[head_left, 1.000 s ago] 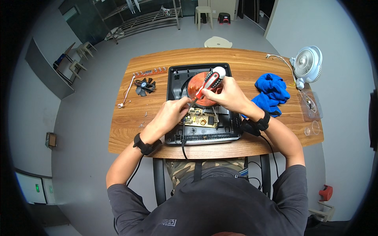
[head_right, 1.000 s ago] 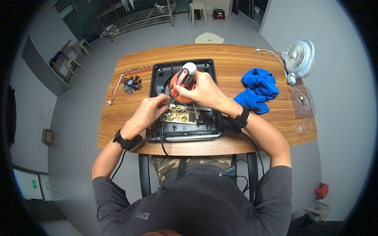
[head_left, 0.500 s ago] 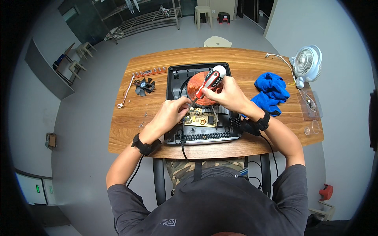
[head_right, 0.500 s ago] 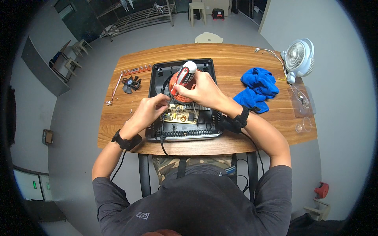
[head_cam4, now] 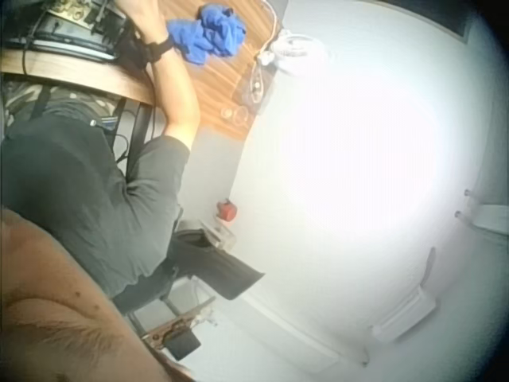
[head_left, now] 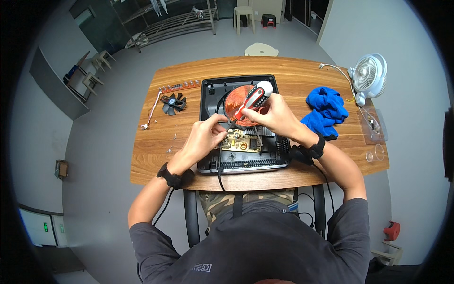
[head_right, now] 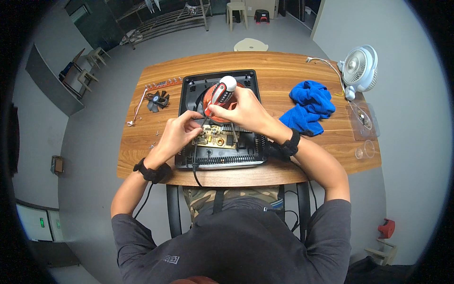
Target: The person wipes the bottom of a black electronic device with a blue cloth, then opens it to reveal internal components. They place a copper-colored circular part and a small circuit board inside, then use a screwdriver to secure them with screws.
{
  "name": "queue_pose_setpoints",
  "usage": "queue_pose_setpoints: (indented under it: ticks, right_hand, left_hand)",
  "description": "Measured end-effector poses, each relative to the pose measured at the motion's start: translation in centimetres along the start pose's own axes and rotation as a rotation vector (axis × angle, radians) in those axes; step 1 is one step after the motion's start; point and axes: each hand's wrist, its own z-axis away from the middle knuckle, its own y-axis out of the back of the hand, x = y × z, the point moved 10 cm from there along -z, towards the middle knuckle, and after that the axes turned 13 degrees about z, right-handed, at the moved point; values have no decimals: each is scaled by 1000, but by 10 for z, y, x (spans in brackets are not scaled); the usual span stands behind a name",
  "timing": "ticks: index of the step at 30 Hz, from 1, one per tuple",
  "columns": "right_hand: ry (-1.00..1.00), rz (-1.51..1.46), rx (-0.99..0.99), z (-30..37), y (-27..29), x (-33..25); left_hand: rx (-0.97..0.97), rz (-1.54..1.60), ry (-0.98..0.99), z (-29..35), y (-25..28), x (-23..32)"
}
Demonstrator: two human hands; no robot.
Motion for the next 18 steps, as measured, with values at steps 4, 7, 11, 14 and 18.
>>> queue_pose_setpoints:
  ticks: [4,7,11,14,18]
  right_hand:
    - [55,-84,27,3,0,-6]
    - [47,-80,-32,3,-2,-17]
    - [60,-85,-72,0,-6,-20]
    - [50,-76,-42,-2,-5,-16]
    - [-17,-102,-30,-2,0,-5]
  left_hand:
    - [14,5,-17,1,-1,11]
    - [-12,-16,-68,1,-2,15]
    - [-97,-47,-176,-1,-6,28]
    - [-129,-86,-171,-1,1,29]
    - [-284,-273,-115,4,20,1]
